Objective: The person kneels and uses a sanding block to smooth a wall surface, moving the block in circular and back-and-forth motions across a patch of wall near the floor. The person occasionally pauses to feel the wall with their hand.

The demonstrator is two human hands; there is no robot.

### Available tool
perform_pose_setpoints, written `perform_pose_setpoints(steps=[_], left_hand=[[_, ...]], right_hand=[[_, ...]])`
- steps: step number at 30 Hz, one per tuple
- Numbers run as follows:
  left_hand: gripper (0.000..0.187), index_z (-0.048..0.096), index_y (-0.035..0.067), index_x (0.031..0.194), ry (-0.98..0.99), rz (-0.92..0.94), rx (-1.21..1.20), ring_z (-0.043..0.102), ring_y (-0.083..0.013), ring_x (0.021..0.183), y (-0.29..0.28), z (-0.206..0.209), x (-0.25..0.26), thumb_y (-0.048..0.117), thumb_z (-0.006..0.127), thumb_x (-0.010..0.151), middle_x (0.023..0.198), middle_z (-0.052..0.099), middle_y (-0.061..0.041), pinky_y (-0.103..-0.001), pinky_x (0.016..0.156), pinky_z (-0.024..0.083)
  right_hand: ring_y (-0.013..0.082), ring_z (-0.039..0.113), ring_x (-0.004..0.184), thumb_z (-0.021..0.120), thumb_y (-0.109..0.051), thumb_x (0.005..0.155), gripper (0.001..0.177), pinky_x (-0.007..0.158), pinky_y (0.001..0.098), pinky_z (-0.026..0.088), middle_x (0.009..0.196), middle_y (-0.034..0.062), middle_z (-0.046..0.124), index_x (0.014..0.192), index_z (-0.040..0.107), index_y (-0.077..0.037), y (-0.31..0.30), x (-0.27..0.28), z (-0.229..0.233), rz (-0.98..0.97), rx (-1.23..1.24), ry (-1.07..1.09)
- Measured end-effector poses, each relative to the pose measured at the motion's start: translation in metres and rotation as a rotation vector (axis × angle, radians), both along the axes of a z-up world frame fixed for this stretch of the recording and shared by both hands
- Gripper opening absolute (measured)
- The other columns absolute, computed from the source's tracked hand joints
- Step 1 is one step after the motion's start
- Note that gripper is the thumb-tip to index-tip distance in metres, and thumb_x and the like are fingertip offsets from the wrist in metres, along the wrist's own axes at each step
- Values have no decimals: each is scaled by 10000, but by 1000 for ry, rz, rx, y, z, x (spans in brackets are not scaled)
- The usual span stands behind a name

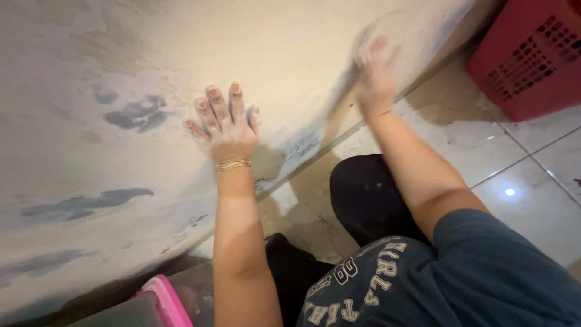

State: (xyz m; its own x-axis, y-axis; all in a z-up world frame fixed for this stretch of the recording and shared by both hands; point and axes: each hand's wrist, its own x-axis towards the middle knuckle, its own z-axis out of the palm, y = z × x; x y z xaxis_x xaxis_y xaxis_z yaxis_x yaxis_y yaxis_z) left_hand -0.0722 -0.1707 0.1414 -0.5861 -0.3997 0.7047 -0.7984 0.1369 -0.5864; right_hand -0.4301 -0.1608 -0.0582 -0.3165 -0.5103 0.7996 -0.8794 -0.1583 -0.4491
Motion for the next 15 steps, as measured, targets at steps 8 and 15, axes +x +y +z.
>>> perform_pose_setpoints(steps=[8, 15], left_hand=[[642, 232, 238, 1837, -17, 47, 27, 85, -428, 1769, 10, -1, 3, 537, 339, 1280, 1914, 128, -176, -700, 1412, 39], [668, 165, 231, 1851, -14, 40, 12, 48, -408, 1778, 8, 4, 1, 539, 307, 1275, 1928, 67, -166, -678, 1417, 25]], right_hand=[[478, 541, 1570, 629, 181, 992, 618, 1337, 699, 267, 1642, 323, 592, 1587, 640, 16, 4, -16, -19, 56, 1, 37], [427, 562, 1537, 641, 126, 987, 616, 1344, 603, 291, 1616, 268, 617, 1593, 614, 18, 25, 56, 37, 197, -58, -64]])
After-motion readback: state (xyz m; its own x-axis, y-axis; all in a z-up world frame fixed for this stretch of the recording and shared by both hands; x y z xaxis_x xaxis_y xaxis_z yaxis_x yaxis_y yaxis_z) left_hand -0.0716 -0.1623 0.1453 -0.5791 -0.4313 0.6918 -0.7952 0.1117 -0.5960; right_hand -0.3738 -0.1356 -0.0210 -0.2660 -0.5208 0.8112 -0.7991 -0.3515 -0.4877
